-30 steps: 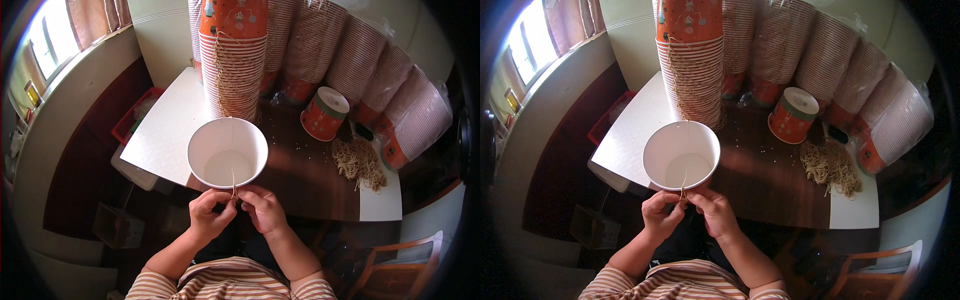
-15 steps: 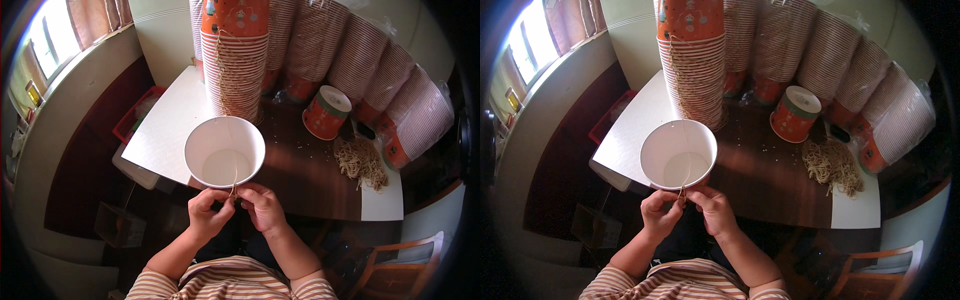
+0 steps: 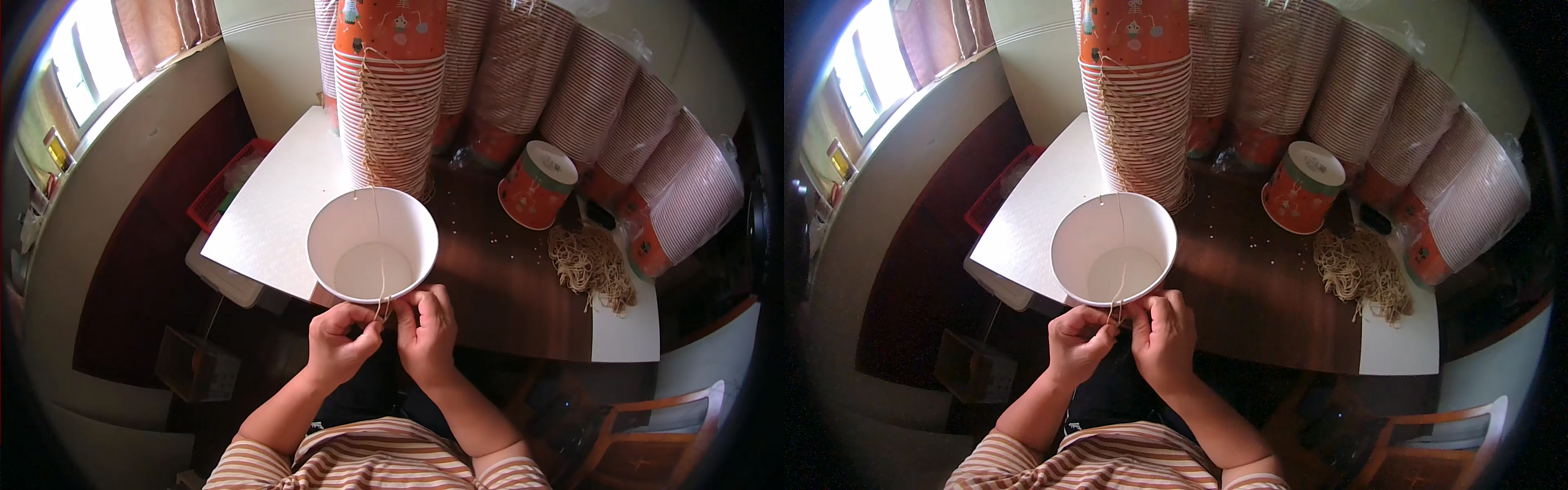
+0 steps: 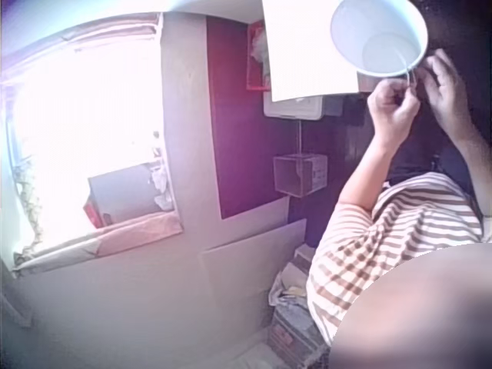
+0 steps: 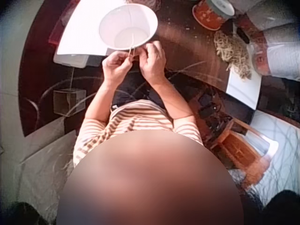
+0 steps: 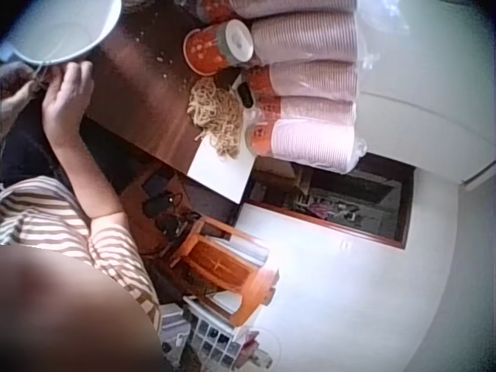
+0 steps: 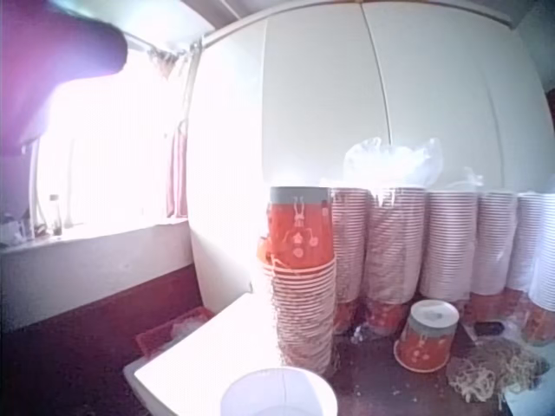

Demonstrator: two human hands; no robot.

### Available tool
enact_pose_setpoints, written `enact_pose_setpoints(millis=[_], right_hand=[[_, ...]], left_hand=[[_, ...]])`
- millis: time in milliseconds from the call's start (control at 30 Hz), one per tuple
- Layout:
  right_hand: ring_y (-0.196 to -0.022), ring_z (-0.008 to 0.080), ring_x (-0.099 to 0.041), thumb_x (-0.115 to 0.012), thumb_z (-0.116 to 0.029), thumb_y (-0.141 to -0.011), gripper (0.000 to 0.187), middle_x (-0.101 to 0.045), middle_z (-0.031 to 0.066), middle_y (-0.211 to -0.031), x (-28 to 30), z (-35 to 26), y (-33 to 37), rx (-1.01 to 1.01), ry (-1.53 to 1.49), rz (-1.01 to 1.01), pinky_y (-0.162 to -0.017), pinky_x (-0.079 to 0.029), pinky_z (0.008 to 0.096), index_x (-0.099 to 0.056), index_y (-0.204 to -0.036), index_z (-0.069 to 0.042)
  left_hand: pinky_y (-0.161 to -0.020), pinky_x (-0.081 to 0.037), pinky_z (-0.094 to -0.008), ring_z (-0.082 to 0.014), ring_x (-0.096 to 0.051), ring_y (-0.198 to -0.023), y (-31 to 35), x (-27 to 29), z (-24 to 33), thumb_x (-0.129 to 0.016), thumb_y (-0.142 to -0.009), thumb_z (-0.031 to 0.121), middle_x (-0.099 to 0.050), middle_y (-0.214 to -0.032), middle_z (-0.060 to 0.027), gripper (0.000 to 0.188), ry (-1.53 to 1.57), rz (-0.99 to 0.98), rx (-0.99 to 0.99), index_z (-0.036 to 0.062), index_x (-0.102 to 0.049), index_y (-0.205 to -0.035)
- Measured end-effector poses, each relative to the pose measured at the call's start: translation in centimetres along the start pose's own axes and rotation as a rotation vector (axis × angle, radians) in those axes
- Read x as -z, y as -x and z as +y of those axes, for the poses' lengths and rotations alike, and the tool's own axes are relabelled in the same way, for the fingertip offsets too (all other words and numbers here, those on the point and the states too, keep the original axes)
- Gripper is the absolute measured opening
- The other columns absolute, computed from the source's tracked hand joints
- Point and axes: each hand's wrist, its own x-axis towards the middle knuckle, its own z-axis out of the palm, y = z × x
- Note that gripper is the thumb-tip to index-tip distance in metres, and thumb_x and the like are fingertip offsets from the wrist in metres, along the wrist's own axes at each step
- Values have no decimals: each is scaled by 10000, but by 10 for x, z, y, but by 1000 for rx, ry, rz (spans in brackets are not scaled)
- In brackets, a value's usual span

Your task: The person is tying elastic strings onto the rims of decorated paper buckets.

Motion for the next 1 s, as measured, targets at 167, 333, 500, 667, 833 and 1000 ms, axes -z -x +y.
enact_pose_setpoints(millis=[167, 333, 500, 667, 833, 1000], right_hand=[[-778, 131, -582, -617, -125, -896, 125, -619, 58, -846, 0, 8, 2, -277, -431, -59, -709, -458, 253, -625, -886, -1], [-820, 80, -582, -604, -111, -910, 116, -655, 29, -891, 7, 9, 17, -502, -699, -223, -753, -466, 216, -638, -911, 0], [-847, 83, -596, -642, -96, -875, 112, -657, 29, -905, 4, 1, 19, -531, -815, -306, -795, -478, 230, -643, -939, -3], [-780, 39, -553, -659, -82, -856, 122, -644, 6, -907, -3, -3, 20, -604, -1014, -281, -730, -455, 208, -659, -951, -5], [-708, 32, -480, -645, -123, -868, 132, -651, -7, -870, -9, -3, 23, -752, -1187, -137, -653, -398, 200, -671, -962, -33], [-712, 39, -517, -626, -125, -890, 113, -665, 12, -870, -9, -9, 7, -724, -1180, -111, -658, -410, 193, -663, -947, -35]], left_hand=[[-638, -493, -215, -97, -601, -699, 5, -2, 2, -618, -875, 31, -656, -795, -60, 73, 183, -13, 84, -38, -639, -869], [-608, -457, -200, -73, -580, -664, 10, -9, -1, -620, -881, 52, -642, -736, -28, 84, 264, 95, 105, -25, -643, -858], [-564, -444, -218, -77, -553, -613, 15, -6, -8, -618, -851, 22, -618, -702, -52, 73, 36, 73, 12, -30, -612, -800], [-556, -443, -228, -97, -558, -594, 14, -6, -1, -622, -809, 3, -591, -669, -66, 45, -73, 86, -35, -24, -607, -776], [-551, -445, -244, -125, -568, -593, 13, -6, 1, -612, -755, -15, -580, -661, -75, 13, -85, 86, -32, -12, -602, -747], [-532, -435, -272, -171, -572, -590, 16, 0, -1, -619, -695, 0, -576, -648, -80, 26, -174, 48, -18, 10, -600, -709]])
